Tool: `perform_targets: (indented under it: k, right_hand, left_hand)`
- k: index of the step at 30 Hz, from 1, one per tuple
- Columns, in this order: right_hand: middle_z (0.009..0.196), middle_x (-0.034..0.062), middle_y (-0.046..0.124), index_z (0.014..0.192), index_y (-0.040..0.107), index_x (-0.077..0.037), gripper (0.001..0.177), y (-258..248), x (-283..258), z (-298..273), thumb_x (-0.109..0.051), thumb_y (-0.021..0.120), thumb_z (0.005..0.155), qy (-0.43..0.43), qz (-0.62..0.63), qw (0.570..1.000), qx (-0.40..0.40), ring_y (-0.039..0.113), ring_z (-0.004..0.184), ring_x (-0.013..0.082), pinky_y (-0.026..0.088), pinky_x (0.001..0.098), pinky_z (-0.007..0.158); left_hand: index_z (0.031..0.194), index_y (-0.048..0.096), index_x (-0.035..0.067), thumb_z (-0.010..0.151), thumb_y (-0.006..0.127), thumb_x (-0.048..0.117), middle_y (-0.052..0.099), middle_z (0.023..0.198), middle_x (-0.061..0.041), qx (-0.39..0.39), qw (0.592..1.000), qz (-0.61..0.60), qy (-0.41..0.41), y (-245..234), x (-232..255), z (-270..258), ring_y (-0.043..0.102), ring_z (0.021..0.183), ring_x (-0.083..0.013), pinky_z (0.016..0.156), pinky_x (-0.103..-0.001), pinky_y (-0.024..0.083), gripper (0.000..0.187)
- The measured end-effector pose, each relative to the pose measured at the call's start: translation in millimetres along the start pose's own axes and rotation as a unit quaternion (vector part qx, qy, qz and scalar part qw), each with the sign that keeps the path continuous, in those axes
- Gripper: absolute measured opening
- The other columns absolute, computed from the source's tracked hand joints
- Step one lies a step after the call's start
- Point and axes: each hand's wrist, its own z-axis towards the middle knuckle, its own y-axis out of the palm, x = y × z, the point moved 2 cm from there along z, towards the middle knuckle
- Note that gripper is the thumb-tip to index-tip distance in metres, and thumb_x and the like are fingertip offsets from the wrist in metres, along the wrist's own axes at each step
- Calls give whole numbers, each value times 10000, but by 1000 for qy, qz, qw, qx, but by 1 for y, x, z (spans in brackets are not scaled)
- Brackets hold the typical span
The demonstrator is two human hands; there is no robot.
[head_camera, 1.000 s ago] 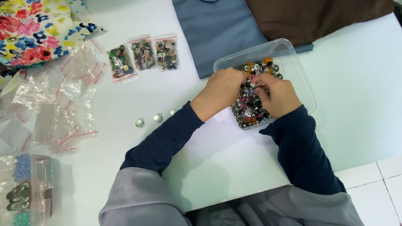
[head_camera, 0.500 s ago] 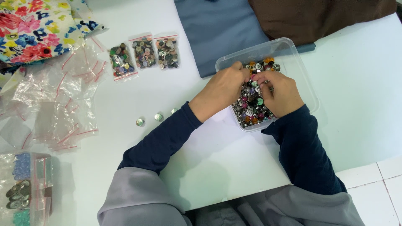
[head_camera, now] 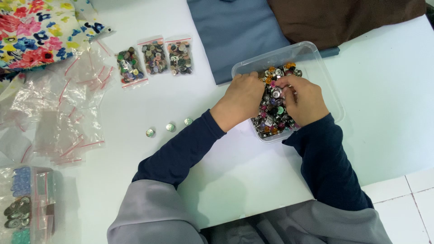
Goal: Sorting and placing buttons into small plastic bags
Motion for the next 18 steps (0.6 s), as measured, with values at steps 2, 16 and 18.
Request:
perform_targets:
  k: [2,16,18]
  right_hand:
    - [969,192,696,1143,716,-9,309,1,-1,-2,167,536,964,7,11,1000,-2,726,878,365,625,393,634]
    - [907,121,734,1040,707,-71,192,6,2,-6,-55,744,852,40,-75,989,-118,721,765,317,573,465,675]
    - [893,130,722,1028,698,-50,156,6,1,-4,-5,727,881,-3,-44,997,-59,728,735,322,578,431,608]
  left_hand:
    - [767,748,-21,616,810,30,642,817,-186,7,1000,22,-3,6,3,0,685,714,-360,715,-431,501,171]
    - [767,676,16,730,734,87,646,713,-148,66,996,-55,19,-6,0,-4,684,634,-364,678,-426,460,99]
    - [833,629,17,729,680,14,665,711,-165,83,993,-84,16,-15,5,-8,688,620,-434,657,-496,518,116]
